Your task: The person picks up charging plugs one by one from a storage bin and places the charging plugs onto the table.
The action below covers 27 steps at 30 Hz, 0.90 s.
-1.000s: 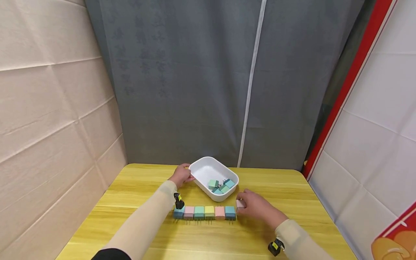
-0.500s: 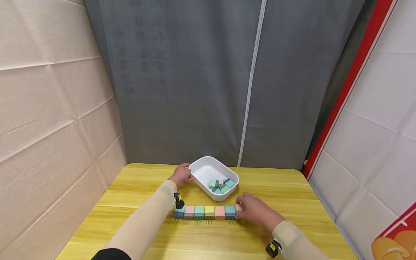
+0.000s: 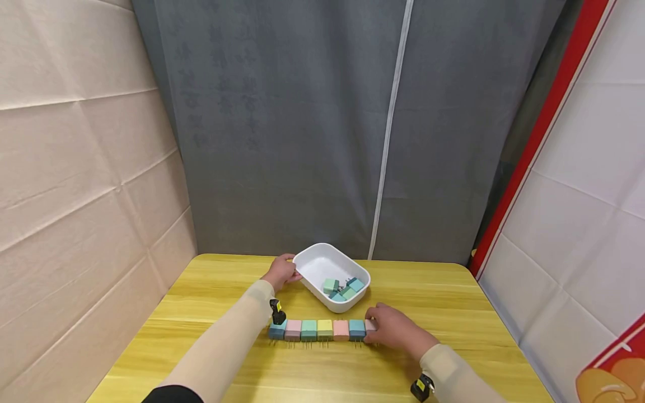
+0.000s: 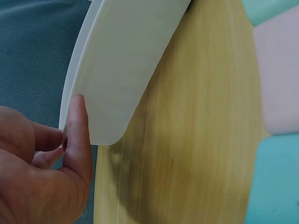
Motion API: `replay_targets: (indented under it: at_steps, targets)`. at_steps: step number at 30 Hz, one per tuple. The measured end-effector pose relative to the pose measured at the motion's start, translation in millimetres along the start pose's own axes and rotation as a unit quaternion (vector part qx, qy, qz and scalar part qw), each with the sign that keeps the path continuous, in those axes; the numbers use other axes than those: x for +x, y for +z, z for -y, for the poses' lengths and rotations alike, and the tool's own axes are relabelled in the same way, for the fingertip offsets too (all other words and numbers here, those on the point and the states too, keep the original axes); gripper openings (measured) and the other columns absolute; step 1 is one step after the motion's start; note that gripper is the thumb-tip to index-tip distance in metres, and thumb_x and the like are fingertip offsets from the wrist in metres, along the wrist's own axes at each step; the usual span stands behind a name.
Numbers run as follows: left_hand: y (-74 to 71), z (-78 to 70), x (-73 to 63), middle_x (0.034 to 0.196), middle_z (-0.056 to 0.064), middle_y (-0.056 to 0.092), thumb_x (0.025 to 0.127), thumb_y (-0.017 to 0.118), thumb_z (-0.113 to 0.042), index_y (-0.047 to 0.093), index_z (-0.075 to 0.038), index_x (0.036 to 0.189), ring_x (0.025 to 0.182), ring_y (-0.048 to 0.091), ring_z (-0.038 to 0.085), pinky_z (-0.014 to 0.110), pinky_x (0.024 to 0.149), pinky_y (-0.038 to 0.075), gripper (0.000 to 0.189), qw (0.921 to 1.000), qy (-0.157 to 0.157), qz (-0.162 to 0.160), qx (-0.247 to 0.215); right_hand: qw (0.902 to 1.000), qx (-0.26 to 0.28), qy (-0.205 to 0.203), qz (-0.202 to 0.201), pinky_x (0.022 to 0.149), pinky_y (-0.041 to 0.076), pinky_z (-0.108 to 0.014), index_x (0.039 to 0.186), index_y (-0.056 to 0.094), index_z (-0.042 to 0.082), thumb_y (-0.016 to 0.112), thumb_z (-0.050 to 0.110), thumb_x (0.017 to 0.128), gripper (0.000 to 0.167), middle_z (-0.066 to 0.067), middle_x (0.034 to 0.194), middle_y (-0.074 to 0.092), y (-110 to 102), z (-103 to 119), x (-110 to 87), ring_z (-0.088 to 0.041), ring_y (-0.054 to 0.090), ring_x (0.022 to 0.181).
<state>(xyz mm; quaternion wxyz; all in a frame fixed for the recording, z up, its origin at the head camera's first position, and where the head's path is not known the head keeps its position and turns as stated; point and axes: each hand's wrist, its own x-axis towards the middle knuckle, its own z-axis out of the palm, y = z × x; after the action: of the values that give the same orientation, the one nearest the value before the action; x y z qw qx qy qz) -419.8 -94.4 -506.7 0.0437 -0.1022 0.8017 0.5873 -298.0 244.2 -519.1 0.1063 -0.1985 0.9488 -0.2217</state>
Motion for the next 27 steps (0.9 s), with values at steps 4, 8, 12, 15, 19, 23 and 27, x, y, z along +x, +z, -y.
replay_targets:
  at_steps: [4,8,12,15,19,23,27]
  targets:
    - [0.1,1.7,1.8,0.138,0.029,0.066,0.103,0.051,0.006,0.051,0.000,0.161,0.079,0.070,0.019,0.042,0.095,0.067,0.057,1.0000,0.002,0.002,-0.001,1.0000,0.003,0.000,-0.001,0.081,0.055,-0.040,0.113,0.075,0.017,0.096,0.028,0.088,0.034,0.001,0.100,0.060,1.3,0.2,-1.1,-0.018,0.055,0.090]
    - [-0.6,3.0,3.1,0.138,0.028,0.066,0.103,0.052,0.006,0.051,0.000,0.161,0.080,0.070,0.021,0.042,0.093,0.067,0.058,1.0000,0.004,0.004,-0.001,1.0000,0.004,0.007,-0.004,0.080,0.054,-0.039,0.112,0.074,0.018,0.096,0.028,0.088,0.034,0.001,0.099,0.058,1.7,2.2,-2.1,-0.018,0.055,0.089]
    - [-1.2,3.5,4.4,0.141,0.029,0.065,0.104,0.052,0.006,0.051,-0.001,0.161,0.081,0.071,0.021,0.041,0.092,0.067,0.058,1.0000,-0.001,0.006,0.000,0.9999,0.005,0.014,-0.005,0.082,0.055,-0.039,0.112,0.074,0.018,0.096,0.028,0.087,0.034,0.002,0.100,0.058,2.1,3.9,-3.0,-0.018,0.055,0.090]
    - [-1.6,3.0,5.0,0.141,0.029,0.065,0.104,0.052,0.007,0.050,0.000,0.162,0.082,0.072,0.022,0.043,0.093,0.067,0.058,1.0000,-0.001,0.008,-0.002,0.9998,0.005,0.015,-0.007,0.083,0.056,-0.040,0.113,0.074,0.018,0.096,0.029,0.087,0.035,0.002,0.101,0.059,2.2,4.4,-3.6,-0.018,0.055,0.091]
    - [-2.4,2.1,3.4,0.142,0.030,0.065,0.103,0.052,0.007,0.050,0.000,0.162,0.083,0.072,0.022,0.044,0.095,0.067,0.059,1.0000,0.001,0.010,-0.001,0.9999,0.004,0.014,-0.007,0.085,0.056,-0.041,0.113,0.074,0.017,0.096,0.029,0.087,0.036,0.002,0.102,0.060,2.4,4.4,-4.2,-0.018,0.056,0.091]
    - [-3.1,1.7,0.7,0.143,0.031,0.064,0.103,0.052,0.007,0.049,0.001,0.162,0.082,0.071,0.021,0.044,0.095,0.067,0.059,0.9999,0.007,0.012,0.001,0.9999,0.009,0.012,-0.005,0.085,0.056,-0.041,0.114,0.073,0.017,0.095,0.029,0.088,0.036,0.002,0.102,0.060,2.6,3.8,-4.4,-0.018,0.056,0.092]
    - [-2.8,2.8,0.6,0.142,0.031,0.065,0.104,0.051,0.007,0.049,0.002,0.161,0.082,0.071,0.021,0.043,0.094,0.067,0.058,0.9999,0.010,0.012,0.002,0.9999,0.010,0.003,-0.004,0.084,0.056,-0.041,0.114,0.073,0.016,0.095,0.030,0.088,0.037,0.001,0.103,0.060,2.8,2.3,-4.2,-0.018,0.056,0.093]
